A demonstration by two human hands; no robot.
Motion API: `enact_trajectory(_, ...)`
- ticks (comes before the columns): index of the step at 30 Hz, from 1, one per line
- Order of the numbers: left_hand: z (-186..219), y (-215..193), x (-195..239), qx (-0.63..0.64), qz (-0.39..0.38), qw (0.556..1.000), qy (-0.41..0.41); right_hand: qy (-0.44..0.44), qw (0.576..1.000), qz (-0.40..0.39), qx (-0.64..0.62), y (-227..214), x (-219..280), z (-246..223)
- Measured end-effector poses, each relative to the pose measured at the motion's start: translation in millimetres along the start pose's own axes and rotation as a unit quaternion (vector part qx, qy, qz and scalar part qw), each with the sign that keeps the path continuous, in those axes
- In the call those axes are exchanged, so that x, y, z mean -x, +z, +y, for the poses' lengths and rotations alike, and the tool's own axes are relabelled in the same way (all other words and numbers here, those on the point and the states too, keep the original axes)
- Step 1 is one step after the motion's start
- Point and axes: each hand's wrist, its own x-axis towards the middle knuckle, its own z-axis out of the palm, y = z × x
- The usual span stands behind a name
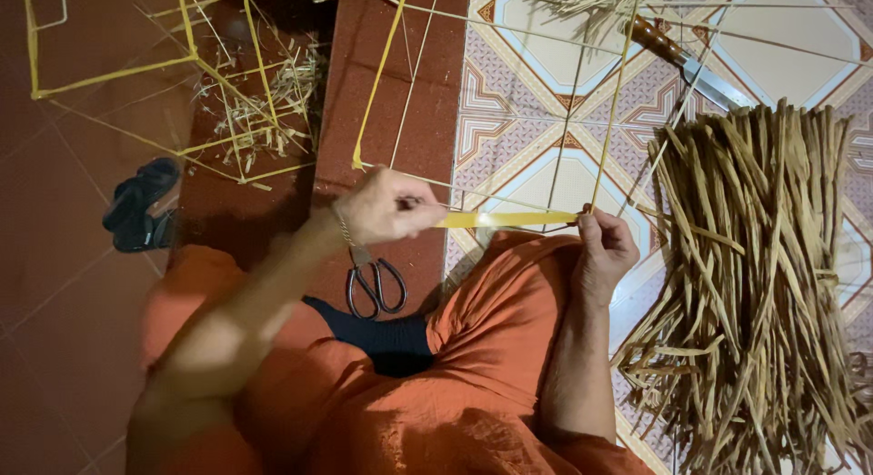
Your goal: The person sits on the floor and weaves thin dried palm strips into a rectangular basket frame. They repeatedly thread strips through the frame, pull them taut, and trim excess with scissors. A roll of yellow tape is used to secure the frame corners.
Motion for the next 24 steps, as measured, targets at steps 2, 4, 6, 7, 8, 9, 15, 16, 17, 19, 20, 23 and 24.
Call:
enact_trajectory(2,-5.0,-12.6,6.6,0.028,-0.001,0.999,-0.031,-0.007,1.000,0.002,-0.001,-2.0,0.0,4.7)
enact_trajectory(4,-10.1,-22.4,11.9,0.043,-0.012,0.997,-0.056,-0.023,1.000,0.006,-0.006,-1.7,0.8,9.2)
enact_trajectory(6,-15.3,-30.5,14.4,0.045,-0.034,0.996,-0.074,-0.032,0.999,0.011,-0.013,-3.0,2.0,10.3)
enact_trajectory(7,-17.9,-36.4,17.9,0.061,-0.037,0.990,-0.118,-0.035,0.999,0.014,-0.017,-3.9,2.6,10.0)
enact_trajectory(8,-20.6,-45.3,22.5,0.077,-0.037,0.983,-0.161,-0.037,0.999,0.015,-0.024,-2.7,1.3,10.5)
enact_trajectory(9,-22.9,-54.5,27.3,0.092,-0.038,0.974,-0.203,-0.034,0.999,0.016,-0.029,-2.3,0.8,9.8)
enact_trajectory(15,-28.3,-97.0,54.3,0.117,-0.038,0.976,-0.177,-0.042,0.999,0.009,-0.021,-3.4,0.6,5.7)
enact_trajectory(16,-28.0,-98.2,53.8,0.094,-0.037,0.978,-0.184,-0.051,0.999,0.004,-0.014,-4.7,0.6,5.8)
enact_trajectory(17,-27.3,-97.8,50.5,0.070,-0.037,0.978,-0.191,-0.060,0.998,-0.001,-0.007,-5.9,0.0,6.5)
enact_trajectory(19,-25.8,-99.1,48.0,-0.024,-0.014,0.976,-0.218,-0.068,0.998,0.002,-0.009,-9.0,-3.5,9.1)
enact_trajectory(20,-25.4,-101.7,47.3,-0.095,0.007,0.967,-0.237,-0.072,0.997,0.005,-0.009,-10.7,-3.9,10.6)
enact_trajectory(23,-23.7,-101.8,44.9,-0.211,0.058,0.944,-0.245,-0.085,0.995,0.010,0.044,-14.1,-4.8,12.9)
enact_trajectory(24,-23.8,-101.9,43.8,-0.235,0.073,0.939,-0.239,-0.082,0.996,0.003,0.022,-13.7,-5.9,13.4)
